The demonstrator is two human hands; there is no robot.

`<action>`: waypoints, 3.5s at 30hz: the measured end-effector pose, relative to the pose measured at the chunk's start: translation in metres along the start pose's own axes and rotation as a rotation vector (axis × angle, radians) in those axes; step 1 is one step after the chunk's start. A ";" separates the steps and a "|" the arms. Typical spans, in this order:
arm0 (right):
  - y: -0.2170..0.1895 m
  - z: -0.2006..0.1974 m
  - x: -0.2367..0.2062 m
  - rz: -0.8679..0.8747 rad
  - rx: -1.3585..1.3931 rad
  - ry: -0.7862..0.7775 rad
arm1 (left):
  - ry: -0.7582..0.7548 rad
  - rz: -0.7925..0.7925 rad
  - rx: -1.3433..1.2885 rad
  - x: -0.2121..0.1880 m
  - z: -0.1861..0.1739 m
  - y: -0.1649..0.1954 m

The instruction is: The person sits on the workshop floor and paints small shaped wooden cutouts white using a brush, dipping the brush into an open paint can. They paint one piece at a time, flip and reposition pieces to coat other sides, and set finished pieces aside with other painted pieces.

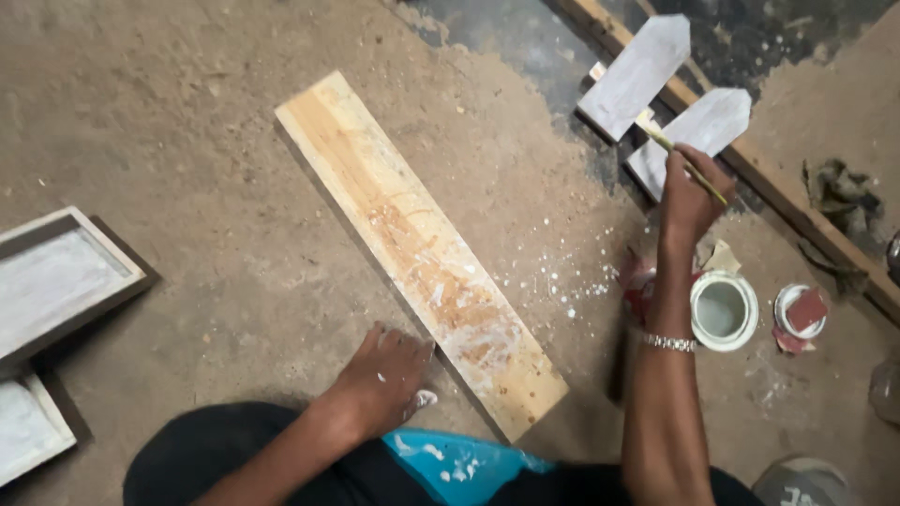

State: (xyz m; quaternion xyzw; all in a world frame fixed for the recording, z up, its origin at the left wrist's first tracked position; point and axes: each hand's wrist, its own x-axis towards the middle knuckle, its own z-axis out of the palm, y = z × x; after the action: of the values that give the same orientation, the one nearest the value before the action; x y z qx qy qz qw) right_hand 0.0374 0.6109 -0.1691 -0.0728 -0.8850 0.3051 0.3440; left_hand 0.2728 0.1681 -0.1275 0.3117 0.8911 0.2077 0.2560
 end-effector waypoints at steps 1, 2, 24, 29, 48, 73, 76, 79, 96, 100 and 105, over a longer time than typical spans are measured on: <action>0.000 -0.001 0.000 -0.054 0.008 0.037 | -0.034 -0.008 0.004 0.002 -0.001 0.000; 0.000 0.000 0.000 -0.007 0.007 0.036 | -0.066 -0.033 -0.001 0.002 0.000 0.000; -0.001 0.003 -0.005 0.275 0.105 0.068 | 0.012 -0.025 0.082 0.003 0.017 0.001; -0.001 -0.001 -0.002 0.255 0.162 0.092 | -0.008 -0.030 0.052 0.005 0.017 0.000; -0.086 0.063 0.135 -0.443 -0.397 -0.590 | 0.073 0.014 0.055 0.005 0.020 -0.006; -0.115 0.084 0.151 -0.808 -0.786 -0.635 | 0.166 -0.002 0.027 0.001 0.018 -0.005; -0.114 0.084 0.156 -0.444 -0.406 -0.852 | 0.144 0.004 0.045 0.003 0.021 -0.004; -0.112 0.084 0.156 -0.453 -0.399 -0.867 | 0.141 0.004 0.105 0.006 0.026 -0.003; -0.120 0.056 0.151 -0.399 -0.384 -0.844 | 0.459 0.143 0.015 0.012 0.037 -0.015; -0.146 0.029 0.133 -0.228 -0.313 -0.697 | 0.676 0.225 -0.125 0.020 0.025 -0.026; -0.164 -0.048 0.024 -0.463 0.014 -0.378 | 0.903 0.199 -0.216 0.019 0.005 -0.028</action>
State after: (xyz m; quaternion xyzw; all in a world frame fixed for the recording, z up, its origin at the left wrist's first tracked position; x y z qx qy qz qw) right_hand 0.0639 0.5104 -0.0309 0.1917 -0.9243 0.2329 0.2340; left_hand 0.2505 0.1611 -0.1526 0.2458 0.8523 0.4377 -0.1471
